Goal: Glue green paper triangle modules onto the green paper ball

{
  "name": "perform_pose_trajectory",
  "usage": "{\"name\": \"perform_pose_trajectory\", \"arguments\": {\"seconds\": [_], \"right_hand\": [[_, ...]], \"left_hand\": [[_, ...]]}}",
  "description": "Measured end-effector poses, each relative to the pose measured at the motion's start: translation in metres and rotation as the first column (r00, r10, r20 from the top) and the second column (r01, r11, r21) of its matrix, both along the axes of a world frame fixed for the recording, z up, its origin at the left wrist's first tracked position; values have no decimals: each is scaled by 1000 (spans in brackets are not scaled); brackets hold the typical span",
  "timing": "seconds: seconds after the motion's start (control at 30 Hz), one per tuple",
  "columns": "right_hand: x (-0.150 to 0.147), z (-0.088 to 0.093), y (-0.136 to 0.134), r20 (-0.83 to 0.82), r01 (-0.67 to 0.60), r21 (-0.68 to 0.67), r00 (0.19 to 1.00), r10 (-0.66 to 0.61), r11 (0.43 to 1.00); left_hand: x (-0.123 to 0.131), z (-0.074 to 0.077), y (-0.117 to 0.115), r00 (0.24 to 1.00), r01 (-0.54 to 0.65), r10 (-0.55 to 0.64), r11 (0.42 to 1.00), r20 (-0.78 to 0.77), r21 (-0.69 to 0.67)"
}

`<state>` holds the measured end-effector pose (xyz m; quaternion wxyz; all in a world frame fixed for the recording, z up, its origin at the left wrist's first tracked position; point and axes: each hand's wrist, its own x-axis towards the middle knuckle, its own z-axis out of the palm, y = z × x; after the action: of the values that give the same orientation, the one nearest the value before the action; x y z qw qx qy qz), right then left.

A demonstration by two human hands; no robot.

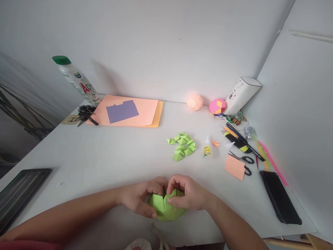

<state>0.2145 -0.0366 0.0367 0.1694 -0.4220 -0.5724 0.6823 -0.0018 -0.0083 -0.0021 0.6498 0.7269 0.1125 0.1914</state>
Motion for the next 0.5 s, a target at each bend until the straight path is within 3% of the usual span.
{"name": "perform_pose_trajectory", "arguments": {"seconds": [0.13,0.4,0.5], "right_hand": [[-3,-1,-1,-29,-23,-10,999,23,1000],[-9,-2,-4,-39,-1,-56,999,-1,998],[-9,-2,-5,-30,4,-55,1000,-6,998]], "left_hand": [[2,6,2,999,27,-28,998,22,54],[3,6,4,999,30,-29,999,-25,37],[3,7,4,1000,2,0,994,-20,113]]}}
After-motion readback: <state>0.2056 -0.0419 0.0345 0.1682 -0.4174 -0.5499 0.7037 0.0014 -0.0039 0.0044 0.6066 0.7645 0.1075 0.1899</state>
